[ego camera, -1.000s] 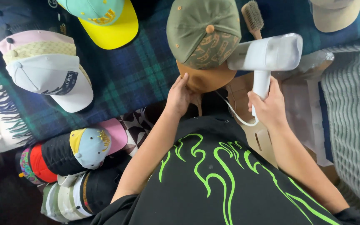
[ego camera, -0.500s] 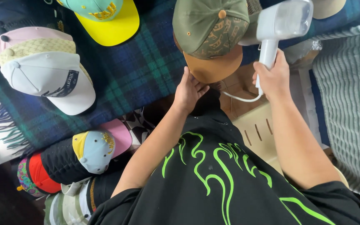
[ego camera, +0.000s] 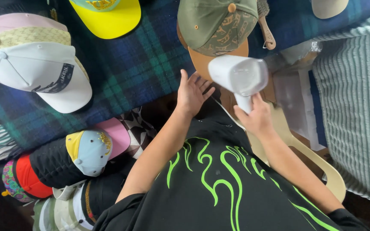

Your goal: Cleaning various baseball caps using a brush and a hairdryer.

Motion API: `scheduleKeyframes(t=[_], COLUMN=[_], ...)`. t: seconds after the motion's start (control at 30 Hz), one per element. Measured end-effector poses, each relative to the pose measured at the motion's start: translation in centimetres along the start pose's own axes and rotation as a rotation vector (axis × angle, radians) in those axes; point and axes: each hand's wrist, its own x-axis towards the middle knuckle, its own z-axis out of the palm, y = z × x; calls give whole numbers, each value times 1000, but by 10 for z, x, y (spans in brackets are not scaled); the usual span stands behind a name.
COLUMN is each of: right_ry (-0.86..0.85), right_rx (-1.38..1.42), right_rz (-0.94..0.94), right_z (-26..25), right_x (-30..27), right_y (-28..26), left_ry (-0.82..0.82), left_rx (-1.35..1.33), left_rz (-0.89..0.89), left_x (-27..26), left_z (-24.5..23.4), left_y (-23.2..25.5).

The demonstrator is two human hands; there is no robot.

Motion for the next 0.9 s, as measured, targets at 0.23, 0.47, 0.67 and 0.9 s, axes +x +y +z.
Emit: scheduleKeyframes(t=[0.23, 0.47, 0.67, 0.9], right_ry=[-95, -96, -172, -144], right_rx=[-123, -177, -183, -147], right_rz=[-138, -315, -272, -188], right_z=[22, 29, 28, 4], right_x=[15, 54, 66, 38], right_y=[-18, -78, -83, -33], left_ry=[-61, 109, 122, 92], left_rx=[-113, -230, -239, -232], left_rz=[22, -23, -23, -21], left_x=[12, -32, -20, 17], left_z=[-25, 36, 18, -25], left_y=[-17, 16, 7, -17])
